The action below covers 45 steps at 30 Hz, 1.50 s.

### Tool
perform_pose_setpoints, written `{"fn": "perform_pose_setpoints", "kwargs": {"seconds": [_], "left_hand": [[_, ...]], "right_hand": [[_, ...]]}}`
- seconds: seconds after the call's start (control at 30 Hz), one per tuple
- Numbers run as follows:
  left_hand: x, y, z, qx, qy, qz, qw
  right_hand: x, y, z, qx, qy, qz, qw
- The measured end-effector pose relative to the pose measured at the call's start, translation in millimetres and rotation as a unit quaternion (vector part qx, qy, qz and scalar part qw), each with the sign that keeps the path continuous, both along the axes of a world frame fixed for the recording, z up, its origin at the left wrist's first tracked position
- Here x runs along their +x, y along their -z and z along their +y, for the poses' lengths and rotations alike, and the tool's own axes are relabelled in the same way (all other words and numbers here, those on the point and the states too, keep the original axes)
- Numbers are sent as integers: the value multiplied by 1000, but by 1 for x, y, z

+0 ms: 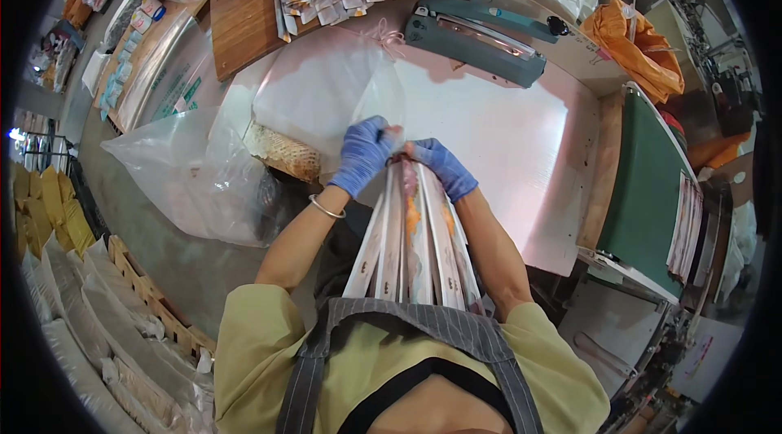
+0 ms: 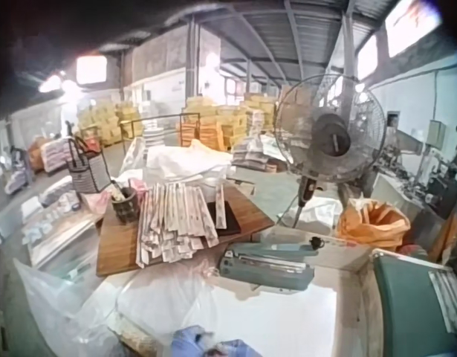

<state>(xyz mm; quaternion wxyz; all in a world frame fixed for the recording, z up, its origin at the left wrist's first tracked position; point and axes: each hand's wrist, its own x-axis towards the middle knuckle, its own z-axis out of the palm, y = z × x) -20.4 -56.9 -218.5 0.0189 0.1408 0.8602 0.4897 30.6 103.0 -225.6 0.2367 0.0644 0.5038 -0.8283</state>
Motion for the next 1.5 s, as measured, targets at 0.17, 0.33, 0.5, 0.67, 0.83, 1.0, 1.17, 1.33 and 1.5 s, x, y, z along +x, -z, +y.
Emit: {"fn": "perform_pose_setpoints", "kwargs": {"seconds": [0.17, 0.33, 0.5, 0.67, 0.83, 1.0, 1.17, 1.33, 1.5], "left_hand": [[-13, -12, -42, -87, 11, 33, 996], [-17, -26, -77, -96, -75, 35, 992], [1, -8, -46, -257, -8, 276, 926], [-24, -13, -62, -299, -82, 59, 949], [41, -24, -29, -421, 99, 201, 879], [87, 17, -69, -285, 126, 275, 910], [128, 28, -8, -218, 104, 428, 871], [165, -72, -23, -199, 473, 312, 800], [68, -151, 16, -182, 306, 392, 848]], "right_hand": [[-18, 16, -15, 53, -19, 90, 994], [-13, 7, -10, 27, -20, 48, 998], [-20, 0, -13, 58, -57, 41, 996], [10, -5, 22, 152, 36, 65, 986], [1, -20, -15, 113, -31, 123, 986], [18, 7, -46, -126, 52, 38, 990], [142, -29, 1, 114, 209, 64, 969], [268, -46, -7, 143, 341, 57, 927], [200, -151, 56, 689, 62, 313, 651]]}}
